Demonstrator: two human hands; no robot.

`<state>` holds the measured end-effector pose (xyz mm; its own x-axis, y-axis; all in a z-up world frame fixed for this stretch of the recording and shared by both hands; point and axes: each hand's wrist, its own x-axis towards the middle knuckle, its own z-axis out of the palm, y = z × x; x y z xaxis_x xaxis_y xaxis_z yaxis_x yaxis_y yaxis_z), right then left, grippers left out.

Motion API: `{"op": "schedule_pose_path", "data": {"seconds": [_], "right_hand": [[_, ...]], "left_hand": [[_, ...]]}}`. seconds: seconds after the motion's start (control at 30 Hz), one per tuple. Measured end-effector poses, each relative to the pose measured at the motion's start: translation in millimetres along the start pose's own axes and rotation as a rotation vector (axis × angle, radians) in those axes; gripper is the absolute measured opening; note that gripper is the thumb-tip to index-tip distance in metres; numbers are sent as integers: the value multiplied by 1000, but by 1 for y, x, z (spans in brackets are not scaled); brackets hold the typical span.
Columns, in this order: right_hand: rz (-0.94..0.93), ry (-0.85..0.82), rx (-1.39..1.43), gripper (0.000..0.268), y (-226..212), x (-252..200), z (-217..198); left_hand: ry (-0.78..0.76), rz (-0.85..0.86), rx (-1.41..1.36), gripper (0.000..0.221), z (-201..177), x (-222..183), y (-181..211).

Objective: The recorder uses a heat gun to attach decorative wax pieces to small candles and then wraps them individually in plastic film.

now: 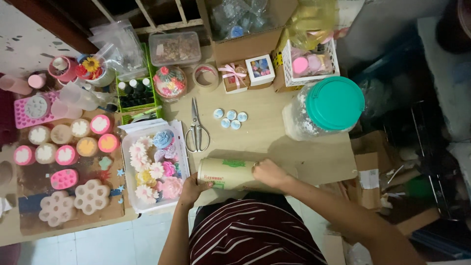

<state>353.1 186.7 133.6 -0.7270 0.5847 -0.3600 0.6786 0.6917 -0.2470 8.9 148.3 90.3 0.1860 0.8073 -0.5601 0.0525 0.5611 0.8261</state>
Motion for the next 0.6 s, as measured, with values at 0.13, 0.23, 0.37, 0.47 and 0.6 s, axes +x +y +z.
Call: {"op": "schedule_pose_path", "data": {"seconds": [0.13, 0.23, 0.37, 0.47, 0.6], "right_hand": [[81, 76, 121, 13, 9, -7, 3], [76, 239, 260, 14, 20, -12, -12], [97, 114, 392, 17, 25, -15, -33], [253, 36, 578, 18, 28, -18, -45], [20, 265, 515, 37, 31, -30, -29]], "left_hand": [[-6, 17, 57, 44, -4, 5, -7], [-15, -23, 15, 44, -2, 6, -6], [-38, -11, -4, 43, 0, 3, 6], [-8, -28, 49, 43, -1, 3, 6], [8, -15, 92, 45, -2, 9, -1]]}}
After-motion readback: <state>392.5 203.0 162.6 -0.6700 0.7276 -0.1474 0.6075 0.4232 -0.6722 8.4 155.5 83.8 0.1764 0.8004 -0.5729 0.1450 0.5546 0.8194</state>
